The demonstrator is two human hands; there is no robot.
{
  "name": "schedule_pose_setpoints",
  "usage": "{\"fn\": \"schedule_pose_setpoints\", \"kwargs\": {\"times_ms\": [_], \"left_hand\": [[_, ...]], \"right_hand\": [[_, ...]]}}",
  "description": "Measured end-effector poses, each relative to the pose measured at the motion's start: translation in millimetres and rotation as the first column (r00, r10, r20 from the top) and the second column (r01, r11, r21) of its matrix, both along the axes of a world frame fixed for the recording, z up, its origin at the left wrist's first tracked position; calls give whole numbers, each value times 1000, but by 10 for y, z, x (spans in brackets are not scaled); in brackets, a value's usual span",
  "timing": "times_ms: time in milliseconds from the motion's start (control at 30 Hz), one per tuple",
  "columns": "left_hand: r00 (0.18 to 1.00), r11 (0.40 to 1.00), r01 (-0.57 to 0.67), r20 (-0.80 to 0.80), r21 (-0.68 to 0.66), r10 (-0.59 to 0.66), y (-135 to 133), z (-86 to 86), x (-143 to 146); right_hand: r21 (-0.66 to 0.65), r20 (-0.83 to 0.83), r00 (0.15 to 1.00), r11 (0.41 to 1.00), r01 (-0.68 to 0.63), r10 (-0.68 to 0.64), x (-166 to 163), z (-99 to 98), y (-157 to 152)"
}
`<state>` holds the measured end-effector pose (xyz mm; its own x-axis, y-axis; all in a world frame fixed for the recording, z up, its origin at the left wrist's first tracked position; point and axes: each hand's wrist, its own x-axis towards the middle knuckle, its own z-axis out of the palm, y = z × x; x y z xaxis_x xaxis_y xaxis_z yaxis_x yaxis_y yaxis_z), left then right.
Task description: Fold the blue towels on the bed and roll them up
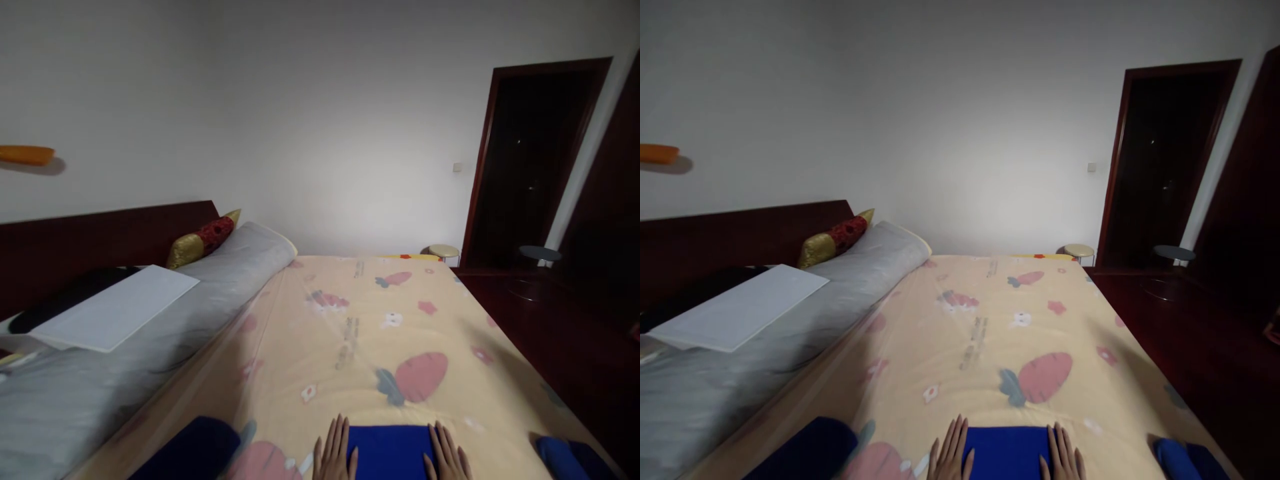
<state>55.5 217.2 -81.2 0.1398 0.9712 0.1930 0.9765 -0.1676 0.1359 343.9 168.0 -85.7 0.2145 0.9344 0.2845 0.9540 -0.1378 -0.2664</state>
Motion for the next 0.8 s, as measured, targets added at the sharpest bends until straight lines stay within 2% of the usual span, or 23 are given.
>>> {"fn": "schedule_pose_setpoints", "kwargs": {"times_ms": [133, 233, 300, 367, 467, 567, 667, 733, 800], "left_hand": [[998, 996, -21, -52, 88, 26, -31, 31, 4], [996, 981, 23, -87, 195, -6, -35, 20, 189], [988, 964, 139, -101, 225, -119, -27, -53, 395], [959, 941, 281, -100, 186, -266, -21, -149, 588], [926, 922, 376, -63, 93, -372, -29, -213, 626], [945, 944, 327, -27, 48, -326, -67, -103, 267], [977, 975, 212, -55, 71, -208, -122, 75, -144], [986, 975, 147, -104, 169, -131, -168, 126, -210], [982, 938, 152, -152, 312, -109, -239, 71, -46]], "right_hand": [[-17, 50, 999, 1000, 2, -1, 79, -129, 37], [-51, 13, 1000, 999, -9, 10, -123, -142, 134], [-103, -38, 990, 985, -136, 133, -371, -144, 215], [-150, -82, 955, 943, -296, 286, -609, -161, 275], [-136, -93, 926, 917, -376, 366, -681, -204, 278], [-79, -61, 954, 952, -297, 293, -317, -224, 170], [7, 15, 995, 995, -100, 100, 112, -211, 24], [55, 60, 998, 998, -16, 13, 192, -186, -54], [83, 79, 997, 996, -16, 9, 39, -156, -120]]}}
